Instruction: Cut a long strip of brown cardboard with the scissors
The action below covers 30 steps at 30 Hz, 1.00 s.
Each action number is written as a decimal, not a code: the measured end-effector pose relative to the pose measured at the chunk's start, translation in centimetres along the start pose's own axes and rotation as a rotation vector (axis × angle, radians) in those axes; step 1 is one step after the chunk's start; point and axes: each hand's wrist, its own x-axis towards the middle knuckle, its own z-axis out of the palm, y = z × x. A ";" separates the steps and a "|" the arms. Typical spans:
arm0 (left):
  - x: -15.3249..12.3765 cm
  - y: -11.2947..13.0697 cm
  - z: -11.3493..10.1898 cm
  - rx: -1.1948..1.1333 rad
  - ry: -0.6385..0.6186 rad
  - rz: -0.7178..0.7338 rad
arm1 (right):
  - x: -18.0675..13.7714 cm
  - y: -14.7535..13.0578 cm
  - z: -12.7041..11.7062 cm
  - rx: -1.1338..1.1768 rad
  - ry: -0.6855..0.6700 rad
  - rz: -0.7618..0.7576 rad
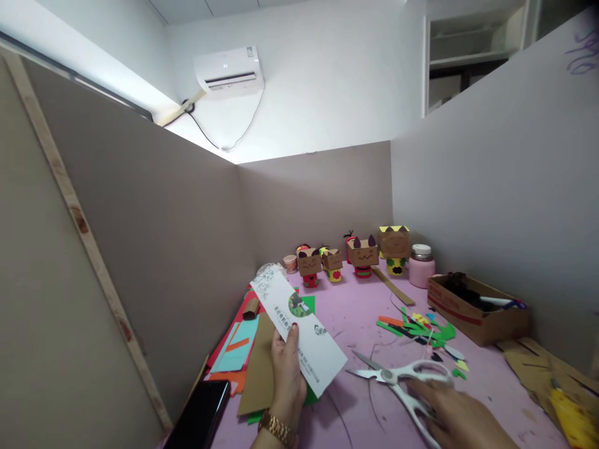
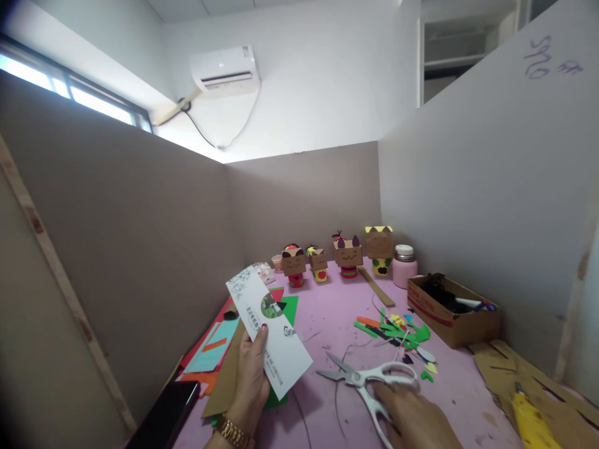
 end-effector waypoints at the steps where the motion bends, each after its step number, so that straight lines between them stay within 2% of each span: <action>1: 0.0 0.0 0.0 -0.001 -0.001 0.000 | 0.1 0.3 0.3 0.027 0.005 -0.012; 11: 0.2 0.2 0.0 0.016 0.016 -0.027 | 0.4 0.1 -0.3 -0.125 0.087 -0.016; 16: 0.3 0.1 0.0 0.020 0.042 -0.030 | 0.6 0.5 0.3 -0.027 0.068 -0.098; 19: 0.3 0.4 0.0 0.010 0.050 -0.022 | 0.9 0.9 0.4 0.094 0.088 -0.040; 22: 0.7 1.0 -0.2 -0.004 0.061 0.003 | 1.5 1.2 0.1 0.367 0.205 0.039; 25: 1.6 1.7 -0.8 -0.019 0.112 0.028 | 1.7 0.6 -0.5 0.927 0.244 0.163; 28: 2.4 2.0 -1.3 -0.032 0.168 0.046 | 0.7 -1.4 -0.7 1.601 0.041 0.348; 30: 2.6 1.9 -1.6 -0.035 0.184 0.048 | -0.4 -3.1 -0.3 1.837 -0.190 0.397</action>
